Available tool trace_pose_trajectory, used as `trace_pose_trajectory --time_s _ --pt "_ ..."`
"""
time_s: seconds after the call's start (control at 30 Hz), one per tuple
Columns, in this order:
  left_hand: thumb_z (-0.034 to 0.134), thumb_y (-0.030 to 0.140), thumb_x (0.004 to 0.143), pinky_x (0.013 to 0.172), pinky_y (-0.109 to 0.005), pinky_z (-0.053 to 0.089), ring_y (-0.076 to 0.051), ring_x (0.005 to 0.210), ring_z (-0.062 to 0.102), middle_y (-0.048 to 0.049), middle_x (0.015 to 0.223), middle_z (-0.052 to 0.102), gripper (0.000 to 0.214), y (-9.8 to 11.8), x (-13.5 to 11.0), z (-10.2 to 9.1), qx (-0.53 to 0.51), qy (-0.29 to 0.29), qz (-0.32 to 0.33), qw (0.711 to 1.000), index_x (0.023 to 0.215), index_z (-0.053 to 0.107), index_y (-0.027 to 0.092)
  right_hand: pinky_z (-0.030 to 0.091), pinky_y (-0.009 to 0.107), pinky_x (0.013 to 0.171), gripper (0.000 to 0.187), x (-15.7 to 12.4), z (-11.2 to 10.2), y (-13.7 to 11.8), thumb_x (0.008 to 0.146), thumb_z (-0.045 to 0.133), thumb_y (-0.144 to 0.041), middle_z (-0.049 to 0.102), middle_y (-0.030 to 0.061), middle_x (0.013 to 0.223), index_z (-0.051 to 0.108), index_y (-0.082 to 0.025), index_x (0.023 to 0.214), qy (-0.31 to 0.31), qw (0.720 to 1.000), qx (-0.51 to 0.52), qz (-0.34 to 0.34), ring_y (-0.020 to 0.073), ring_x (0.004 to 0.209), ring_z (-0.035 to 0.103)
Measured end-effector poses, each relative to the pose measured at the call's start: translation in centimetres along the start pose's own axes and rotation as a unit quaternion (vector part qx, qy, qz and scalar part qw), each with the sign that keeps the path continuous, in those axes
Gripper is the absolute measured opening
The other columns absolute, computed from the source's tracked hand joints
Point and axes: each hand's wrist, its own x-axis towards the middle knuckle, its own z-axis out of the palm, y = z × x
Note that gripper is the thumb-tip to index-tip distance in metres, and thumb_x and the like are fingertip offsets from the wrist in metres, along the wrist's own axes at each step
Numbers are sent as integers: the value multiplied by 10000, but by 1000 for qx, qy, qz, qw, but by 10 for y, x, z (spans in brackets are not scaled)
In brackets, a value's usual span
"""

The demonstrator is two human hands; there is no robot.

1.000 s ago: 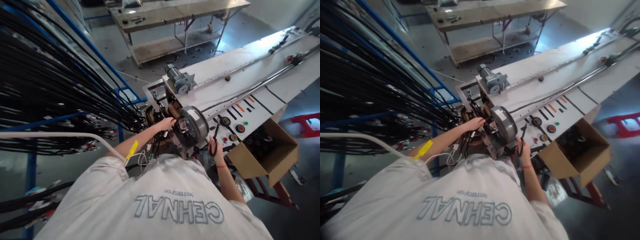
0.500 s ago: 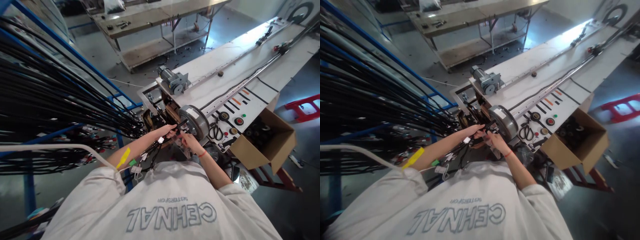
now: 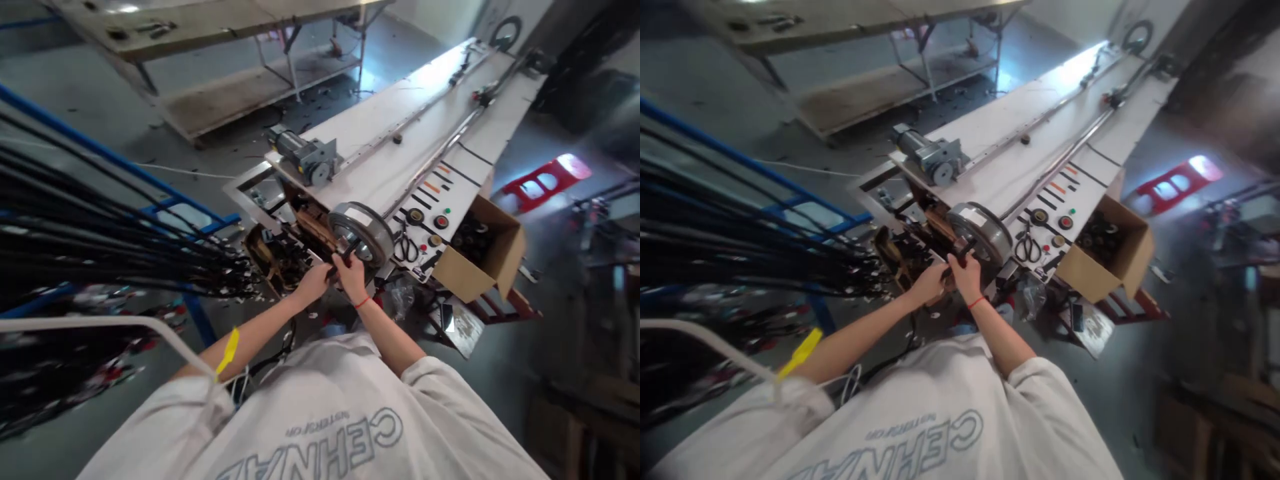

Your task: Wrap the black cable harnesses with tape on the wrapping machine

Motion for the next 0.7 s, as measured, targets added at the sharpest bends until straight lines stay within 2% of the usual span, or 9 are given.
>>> trace_pose_trajectory --time_s 0.1,0.2,0.27,0.3,0.37,0.43,0.57,0.63,0.7 --pt "446 184 837 940 -335 475 -251 995 643 -84 1023 708 214 -15 -26 24 -95 -20 26 995 773 648 211 457 247 545 282 -4 -12 -4 756 695 -418 526 -43 638 513 -220 840 -14 983 182 16 140 602 535" --pt "467 183 775 1023 -371 440 -250 1076 606 -61 1091 681 203 -38 -48 42 -92 -69 45 992 812 657 242 372 203 451 306 -5 -33 -11 831 595 -391 341 -86 501 391 -221 678 -84 958 275 8 81 423 335" --pt "554 207 706 1073 -400 402 -269 1177 553 -75 1178 655 277 -53 -51 44 -82 -117 64 988 953 676 243 274 194 397 387 -7 -41 -9 833 584 -363 250 -100 443 314 -221 595 -141 970 198 11 66 382 217" --pt "596 236 689 1080 -409 395 -281 1215 528 -84 1213 643 335 -58 -48 42 -91 -141 66 984 1014 674 242 254 198 395 394 -8 -42 -6 821 596 -348 264 -97 428 322 -218 569 -170 976 133 9 63 384 220" --pt "634 344 709 1050 -404 424 -287 1221 526 -89 1209 651 373 -59 -31 31 -152 -168 44 973 1066 665 239 273 205 423 349 -11 -38 4 794 620 -321 360 -75 435 407 -198 546 -219 976 -8 -12 68 417 304" --pt "568 451 785 985 -372 471 -262 1143 580 -82 1147 673 380 -45 -2 18 -269 -162 2 950 1082 640 226 322 204 477 277 -17 -27 21 765 649 -285 448 -62 482 492 -177 563 -262 955 -129 -52 75 476 383" --pt "491 469 847 789 -295 526 -189 871 655 -78 991 687 342 11 62 4 -421 -133 -114 890 1018 589 189 382 205 579 236 -35 8 74 693 712 -178 515 -72 546 524 -184 551 -365 864 -330 -109 94 570 474" --pt "500 484 852 638 -260 504 -152 672 612 -43 788 653 316 32 77 6 -407 -135 -157 889 901 577 182 390 228 572 380 -42 23 102 664 727 -152 437 -63 463 425 -192 436 -394 803 -442 -70 122 563 492" --pt "517 546 840 511 -228 418 -117 505 487 17 587 524 377 36 70 9 -375 -150 -153 902 759 536 179 407 252 555 521 -44 26 120 638 736 -144 341 -50 391 304 -203 354 -408 751 -519 -9 156 546 511"
